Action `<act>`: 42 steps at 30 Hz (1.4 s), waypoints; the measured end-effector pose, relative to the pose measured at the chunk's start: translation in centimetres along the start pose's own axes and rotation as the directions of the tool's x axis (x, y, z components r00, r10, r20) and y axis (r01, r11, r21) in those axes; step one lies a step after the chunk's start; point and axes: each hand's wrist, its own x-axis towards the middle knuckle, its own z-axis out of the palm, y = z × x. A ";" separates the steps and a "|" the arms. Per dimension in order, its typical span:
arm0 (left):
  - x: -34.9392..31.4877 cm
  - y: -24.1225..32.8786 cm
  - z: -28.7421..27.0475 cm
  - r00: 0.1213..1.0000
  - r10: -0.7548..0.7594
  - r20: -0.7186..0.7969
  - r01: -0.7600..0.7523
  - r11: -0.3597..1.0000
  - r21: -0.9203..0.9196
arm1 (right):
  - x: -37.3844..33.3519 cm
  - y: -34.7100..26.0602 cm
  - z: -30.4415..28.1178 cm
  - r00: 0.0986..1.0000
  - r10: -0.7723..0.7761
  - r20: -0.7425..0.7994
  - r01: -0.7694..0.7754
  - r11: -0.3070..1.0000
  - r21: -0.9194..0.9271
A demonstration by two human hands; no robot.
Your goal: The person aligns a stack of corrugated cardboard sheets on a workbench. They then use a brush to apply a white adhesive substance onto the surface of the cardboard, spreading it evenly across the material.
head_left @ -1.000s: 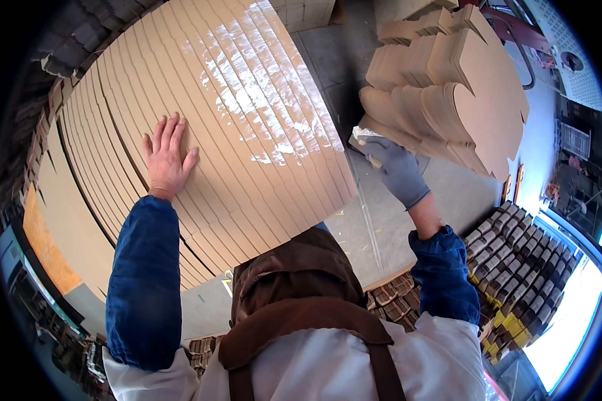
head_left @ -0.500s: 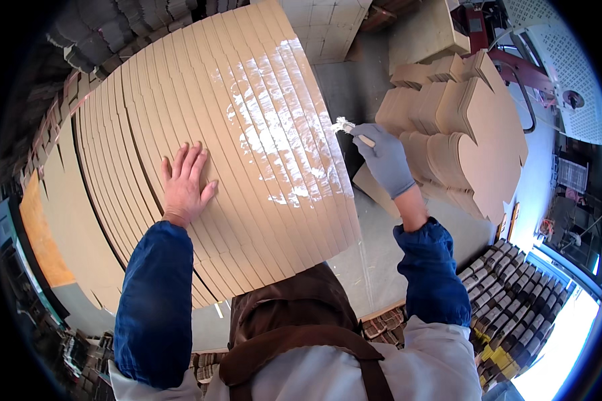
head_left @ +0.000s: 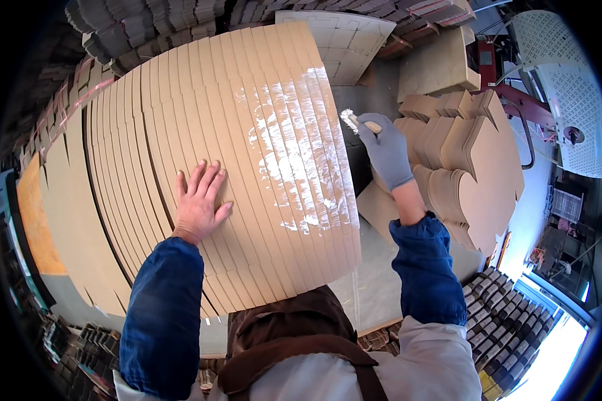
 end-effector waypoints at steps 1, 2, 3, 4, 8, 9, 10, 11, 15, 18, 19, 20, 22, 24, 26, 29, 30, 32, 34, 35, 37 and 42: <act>0.0 -0.1 -0.2 1.000 0.002 0.007 -0.002 1.000 -0.005 | 0.2 -1.2 0.1 1.000 0.001 -0.006 0.000 0.998 0.060; 0.0 0.0 -0.1 1.000 0.005 0.005 -0.005 1.000 -0.004 | 0.5 -1.2 0.7 0.994 -0.105 0.027 0.105 0.994 0.000; -0.2 0.0 0.0 1.000 0.008 0.003 -0.008 1.000 -0.003 | 0.7 -0.1 1.1 0.996 -0.085 0.029 0.086 0.996 -0.032; 0.1 0.0 0.1 1.000 0.015 -0.008 -0.015 1.000 -0.004 | 1.2 1.7 1.1 0.997 -0.069 0.024 0.071 0.995 -0.069; 0.0 -0.1 0.0 1.000 0.014 0.004 -0.014 1.000 -0.009 | 3.1 0.5 0.9 0.999 -0.019 0.043 0.019 1.000 0.007; -0.1 0.1 -0.2 1.000 0.001 0.011 -0.001 1.000 -0.020 | 2.9 -0.3 1.3 0.998 -0.048 0.043 0.044 0.995 0.088; 0.2 0.1 -0.5 1.000 -0.001 0.008 0.001 0.999 -0.034 | 3.1 0.0 1.5 0.991 -0.109 0.071 0.110 0.994 -0.004; 0.3 0.0 -0.4 1.000 0.003 0.008 -0.002 0.999 -0.036 | 3.6 1.0 1.4 0.996 -0.054 0.068 0.058 0.996 -0.062; 0.2 -0.2 -0.3 1.000 -0.002 0.001 0.002 0.999 -0.033 | 6.7 0.6 0.5 1.000 0.019 0.017 -0.019 1.000 -0.019; 0.1 -0.1 0.2 1.000 0.012 -0.008 -0.012 1.000 -0.028 | 8.1 0.3 2.5 0.997 -0.077 0.025 0.076 0.997 0.029; 0.1 -0.1 0.2 1.000 0.013 -0.015 -0.013 1.000 -0.026 | 8.8 0.5 3.1 0.991 -0.125 0.043 0.124 0.992 0.018; 0.0 -0.2 0.2 1.000 0.020 -0.017 -0.021 0.999 -0.025 | 9.3 0.8 2.8 0.997 -0.065 0.035 0.069 0.990 -0.123; 0.0 -0.2 0.2 0.999 0.034 -0.020 -0.035 0.999 -0.029 | 10.5 1.3 1.6 0.998 -0.060 0.021 0.062 0.995 -0.082; 0.1 -0.2 0.1 0.999 0.024 -0.024 -0.025 0.999 -0.032 | 12.0 1.3 1.2 1.000 0.000 0.026 0.002 0.997 -0.073; -0.1 -0.3 0.0 1.000 0.018 -0.021 -0.019 0.999 -0.029 | 12.8 0.6 2.7 0.996 -0.078 0.046 0.081 0.994 -0.068; 0.2 -0.2 0.1 0.999 0.024 -0.023 -0.024 0.999 -0.033 | 14.1 1.5 2.9 0.995 -0.073 0.066 0.084 0.982 -0.171; 0.3 -0.1 0.0 0.999 0.025 -0.023 -0.026 0.999 -0.034 | 14.5 2.1 2.1 0.996 -0.028 0.085 0.046 0.977 -0.207; 0.0 -0.2 -0.1 1.000 0.017 -0.023 -0.017 0.999 -0.037 | 14.5 1.3 1.6 0.995 -0.013 0.094 0.026 0.991 -0.129; 0.0 -0.3 -0.3 0.999 0.016 -0.032 -0.017 0.999 -0.044 | 14.7 0.0 2.5 0.987 -0.126 0.096 0.138 0.982 -0.131; -0.1 -0.3 -0.2 1.000 0.020 -0.024 -0.021 0.999 -0.049 | 14.7 -0.4 2.8 0.979 -0.181 0.094 0.192 0.972 -0.134; 0.1 -0.1 -0.1 0.999 0.031 -0.010 -0.031 0.998 -0.062 | 14.8 0.7 2.6 0.987 -0.138 0.081 0.152 0.968 -0.198; -0.1 -0.3 -0.1 1.000 0.026 -0.016 -0.027 0.996 -0.080 | 12.6 -1.7 3.6 0.981 -0.187 0.051 0.194 0.951 -0.242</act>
